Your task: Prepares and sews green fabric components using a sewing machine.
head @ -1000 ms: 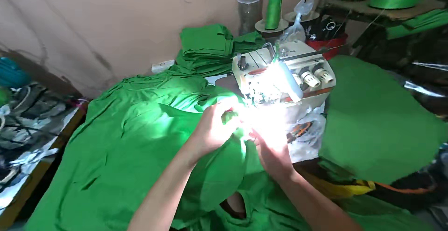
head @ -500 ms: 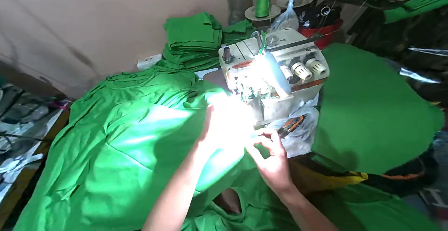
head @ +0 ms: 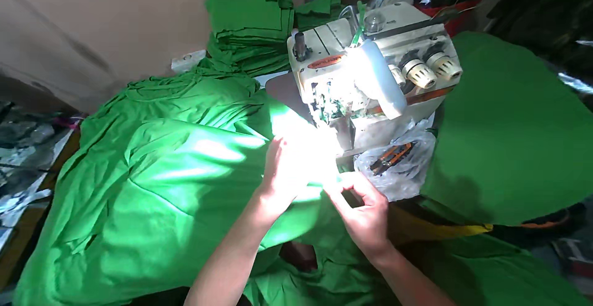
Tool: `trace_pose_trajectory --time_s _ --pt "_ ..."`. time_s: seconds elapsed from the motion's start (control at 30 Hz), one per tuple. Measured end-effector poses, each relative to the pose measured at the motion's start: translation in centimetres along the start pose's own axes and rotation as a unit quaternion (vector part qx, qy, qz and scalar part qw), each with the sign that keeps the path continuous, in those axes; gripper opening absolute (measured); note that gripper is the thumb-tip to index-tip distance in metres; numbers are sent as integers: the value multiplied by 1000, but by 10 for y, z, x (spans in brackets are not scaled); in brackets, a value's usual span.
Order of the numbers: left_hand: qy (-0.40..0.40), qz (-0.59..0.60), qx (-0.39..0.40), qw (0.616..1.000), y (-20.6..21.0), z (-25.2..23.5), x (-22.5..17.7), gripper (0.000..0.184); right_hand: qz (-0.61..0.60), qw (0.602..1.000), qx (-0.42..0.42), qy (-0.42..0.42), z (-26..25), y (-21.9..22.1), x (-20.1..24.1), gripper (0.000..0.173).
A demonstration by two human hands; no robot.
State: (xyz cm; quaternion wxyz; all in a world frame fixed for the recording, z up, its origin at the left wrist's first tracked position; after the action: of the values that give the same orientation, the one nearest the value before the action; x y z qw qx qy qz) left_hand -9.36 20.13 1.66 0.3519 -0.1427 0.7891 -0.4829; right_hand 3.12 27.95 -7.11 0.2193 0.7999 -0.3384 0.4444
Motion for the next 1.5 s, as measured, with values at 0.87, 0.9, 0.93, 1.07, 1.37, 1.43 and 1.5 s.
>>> trace_pose_trajectory --time_s 0.87,0.9,0.93,1.07,1.37,1.43,1.5 --pt "86 -183 -32 979 36 31 -34 48 -134 991 -18 13 -21 -10 4 34" --pt "81 -183 -27 980 36 31 -35 48 -127 992 -21 11 -23 -12 5 34" --pt "70 -181 -17 981 36 30 -36 48 -125 992 -23 12 -25 -13 5 35" --pt "38 -182 -5 983 41 24 -34 45 -130 991 -22 31 -26 -13 3 35" --pt "47 -82 -96 991 33 35 -23 51 -126 991 -20 42 -29 -12 5 30" --pt "68 -130 -82 986 34 36 -26 50 -126 991 -17 42 -29 -11 5 29" --pt "61 -146 -90 983 33 38 -25 51 -128 991 -12 42 -29 -11 5 29"
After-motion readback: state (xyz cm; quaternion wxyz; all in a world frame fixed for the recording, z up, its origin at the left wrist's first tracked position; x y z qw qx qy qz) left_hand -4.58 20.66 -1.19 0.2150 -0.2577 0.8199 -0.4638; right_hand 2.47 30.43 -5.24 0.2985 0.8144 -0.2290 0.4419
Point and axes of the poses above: each hand's wrist, its own z-axis away from the middle knuckle, its own y-axis out of the palm, x = y × z, the point moved 8 cm from there along -z, towards the middle knuckle, and after that the axes turned 6 degrees about -z, right-handed, at the moved point
